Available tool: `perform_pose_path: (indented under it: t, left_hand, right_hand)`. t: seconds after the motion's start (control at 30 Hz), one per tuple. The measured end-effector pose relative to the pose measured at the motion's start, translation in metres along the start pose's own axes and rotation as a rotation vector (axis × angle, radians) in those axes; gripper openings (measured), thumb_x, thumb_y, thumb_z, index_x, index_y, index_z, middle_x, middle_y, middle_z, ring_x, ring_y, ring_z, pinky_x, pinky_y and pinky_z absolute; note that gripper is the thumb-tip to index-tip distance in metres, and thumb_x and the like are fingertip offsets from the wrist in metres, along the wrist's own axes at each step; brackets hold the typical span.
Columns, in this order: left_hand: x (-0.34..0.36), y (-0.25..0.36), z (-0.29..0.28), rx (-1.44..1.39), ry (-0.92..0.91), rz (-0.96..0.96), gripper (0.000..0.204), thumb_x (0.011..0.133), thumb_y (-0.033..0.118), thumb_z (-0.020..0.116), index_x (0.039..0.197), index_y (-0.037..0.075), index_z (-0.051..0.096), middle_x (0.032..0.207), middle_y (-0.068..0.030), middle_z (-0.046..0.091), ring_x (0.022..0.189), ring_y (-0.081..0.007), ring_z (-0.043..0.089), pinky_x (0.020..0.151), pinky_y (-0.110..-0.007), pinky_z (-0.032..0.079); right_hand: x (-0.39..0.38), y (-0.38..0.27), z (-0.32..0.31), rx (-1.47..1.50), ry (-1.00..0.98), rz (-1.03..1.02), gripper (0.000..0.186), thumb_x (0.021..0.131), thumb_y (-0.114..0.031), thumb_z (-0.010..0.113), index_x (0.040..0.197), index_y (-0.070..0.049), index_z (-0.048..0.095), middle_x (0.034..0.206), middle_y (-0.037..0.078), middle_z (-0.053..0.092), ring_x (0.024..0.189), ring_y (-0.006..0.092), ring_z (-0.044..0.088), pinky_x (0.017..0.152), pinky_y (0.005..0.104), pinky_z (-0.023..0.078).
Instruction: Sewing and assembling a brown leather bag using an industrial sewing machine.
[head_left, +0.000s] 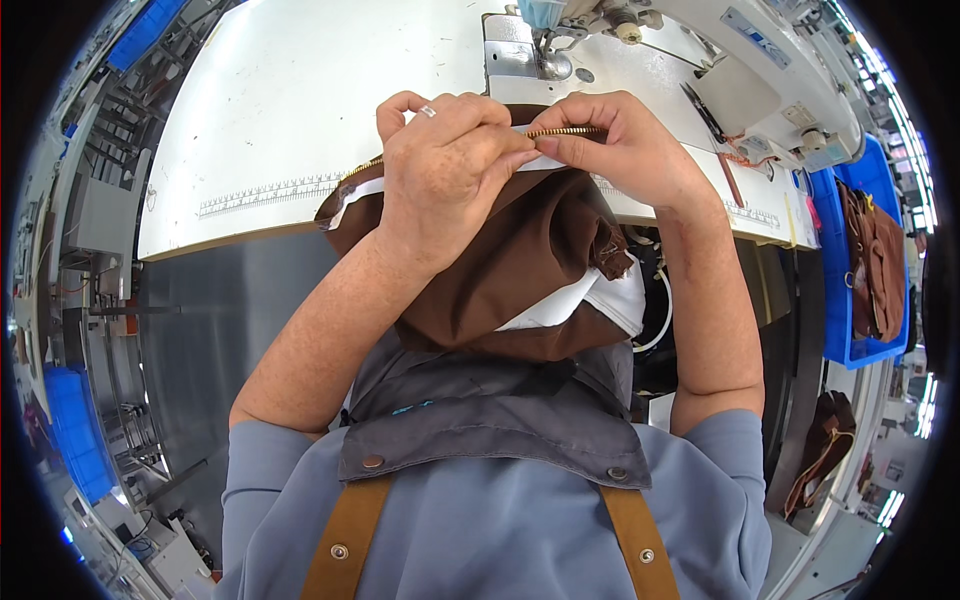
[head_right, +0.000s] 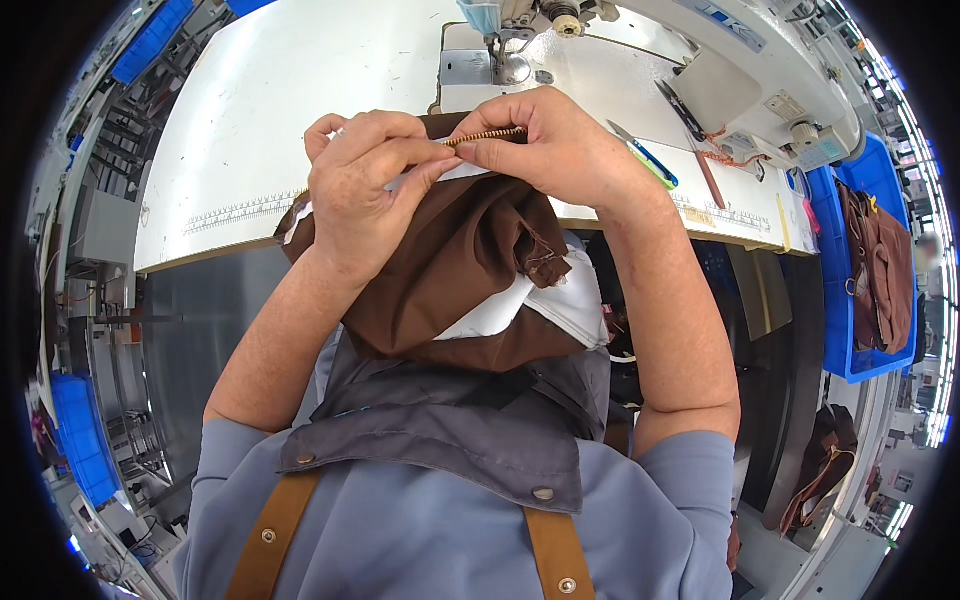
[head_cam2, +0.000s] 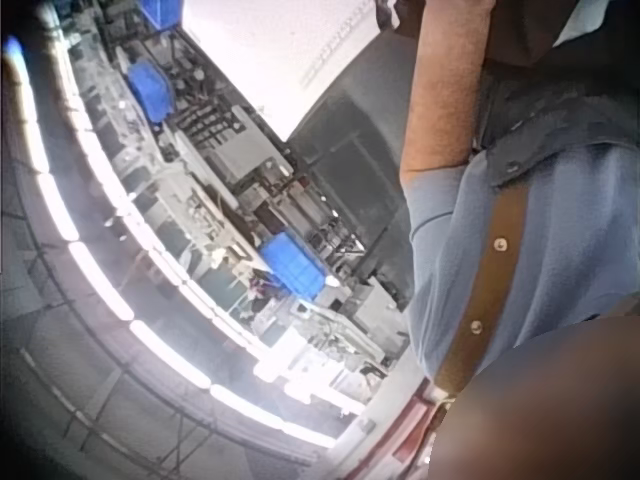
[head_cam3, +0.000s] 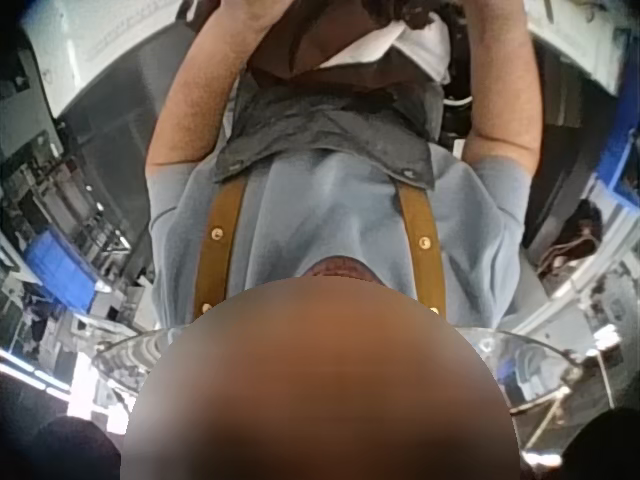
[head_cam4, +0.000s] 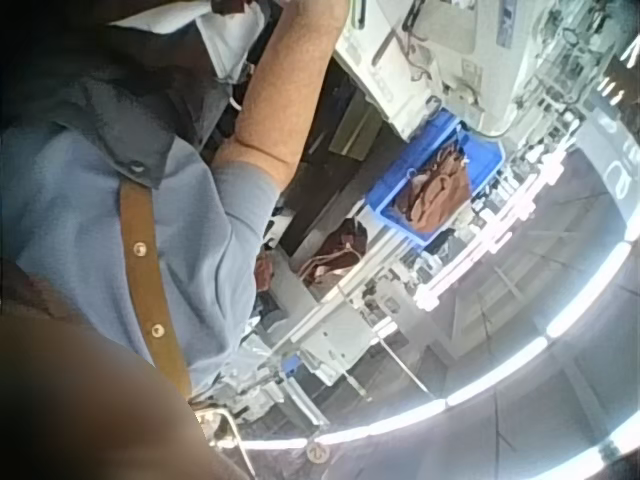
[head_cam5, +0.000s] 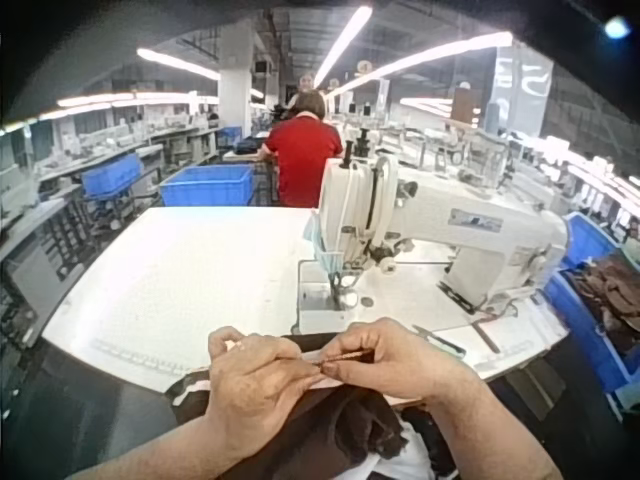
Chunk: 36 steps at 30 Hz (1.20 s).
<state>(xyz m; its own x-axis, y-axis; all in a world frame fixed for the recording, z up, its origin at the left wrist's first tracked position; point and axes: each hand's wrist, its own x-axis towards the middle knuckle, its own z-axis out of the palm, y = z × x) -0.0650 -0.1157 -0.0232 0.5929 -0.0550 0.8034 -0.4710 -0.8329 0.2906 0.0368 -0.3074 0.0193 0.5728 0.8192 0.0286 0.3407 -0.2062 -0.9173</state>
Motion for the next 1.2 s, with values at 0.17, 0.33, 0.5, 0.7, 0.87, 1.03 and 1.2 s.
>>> perform_pose_path:
  t: [0.17,0.33,0.5,0.7,0.87,1.03,1.2]
  left_hand:
    - [0.002,-0.007,-0.006,-0.116,-0.044,-0.053,0.006,0.084,0.011,0.075,0.088,0.013,0.072,0.089,0.0057,0.066,0.078,-0.0115,0.061,0.086,-0.035,0.032]
    - [0.003,-0.027,-0.047,-0.789,0.230,-0.637,0.014,0.095,0.014,0.069,0.084,0.004,0.069,0.077,-0.0075,0.064,0.067,-0.0097,0.054,0.057,-0.027,0.040]
    - [-0.007,-0.032,-0.072,-0.508,-0.246,-0.263,0.014,0.088,0.011,0.077,0.081,0.001,0.070,0.067,-0.0044,0.061,0.060,-0.0086,0.050,0.055,-0.026,0.038]
    - [-0.014,-0.019,-0.025,-0.366,-0.115,-0.327,0.015,0.074,0.008,0.086,0.083,0.004,0.075,0.087,-0.0052,0.071,0.069,-0.0145,0.063,0.062,-0.027,0.053]
    - [-0.012,-0.023,-0.017,-0.278,-0.123,-0.243,0.011,0.079,0.012,0.082,0.088,0.007,0.075,0.091,0.0004,0.071,0.074,-0.0140,0.064,0.074,-0.031,0.045]
    - [-0.015,-0.021,-0.019,-0.183,-0.184,-0.214,0.005,0.087,0.013,0.075,0.085,0.009,0.072,0.089,0.0031,0.068,0.078,-0.0113,0.059,0.075,-0.032,0.041]
    - [-0.004,-0.032,-0.055,-1.103,0.074,-0.629,0.013,0.092,0.011,0.071,0.080,0.007,0.069,0.082,0.0010,0.064,0.071,-0.0096,0.055,0.066,-0.027,0.040]
  right_hand:
    - [-0.002,0.003,-0.002,-0.006,-0.008,-0.003,0.016,0.095,-0.013,0.068,0.103,0.000,0.073,0.089,-0.001,0.069,0.082,0.0047,0.057,0.074,0.0218,0.046]
    - [-0.007,-0.002,-0.007,-0.039,0.041,-0.005,0.019,0.095,-0.018,0.070,0.100,0.000,0.073,0.085,-0.002,0.067,0.081,0.0056,0.055,0.071,0.0238,0.046]
    - [-0.002,-0.014,-0.003,-0.370,0.024,-0.067,0.018,0.089,-0.014,0.070,0.098,0.002,0.069,0.081,0.000,0.065,0.077,0.0062,0.054,0.069,0.0229,0.044]
    - [0.015,-0.018,0.011,-0.514,0.054,-0.074,0.025,0.085,-0.024,0.072,0.098,-0.003,0.075,0.078,0.010,0.072,0.071,0.0177,0.065,0.067,0.0318,0.051]
    - [0.017,-0.014,0.013,-0.350,-0.007,-0.040,0.019,0.089,-0.016,0.071,0.099,0.000,0.073,0.081,0.005,0.070,0.074,0.0112,0.060,0.069,0.0275,0.049]
    - [0.017,-0.008,0.009,-0.198,-0.072,-0.011,0.016,0.092,-0.011,0.069,0.100,0.003,0.071,0.085,-0.002,0.066,0.078,0.0047,0.054,0.069,0.0227,0.045]
    - [0.013,-0.005,0.003,-0.166,-0.068,-0.004,0.014,0.094,-0.011,0.067,0.101,0.001,0.070,0.084,-0.005,0.062,0.077,0.0028,0.050,0.068,0.0208,0.041]
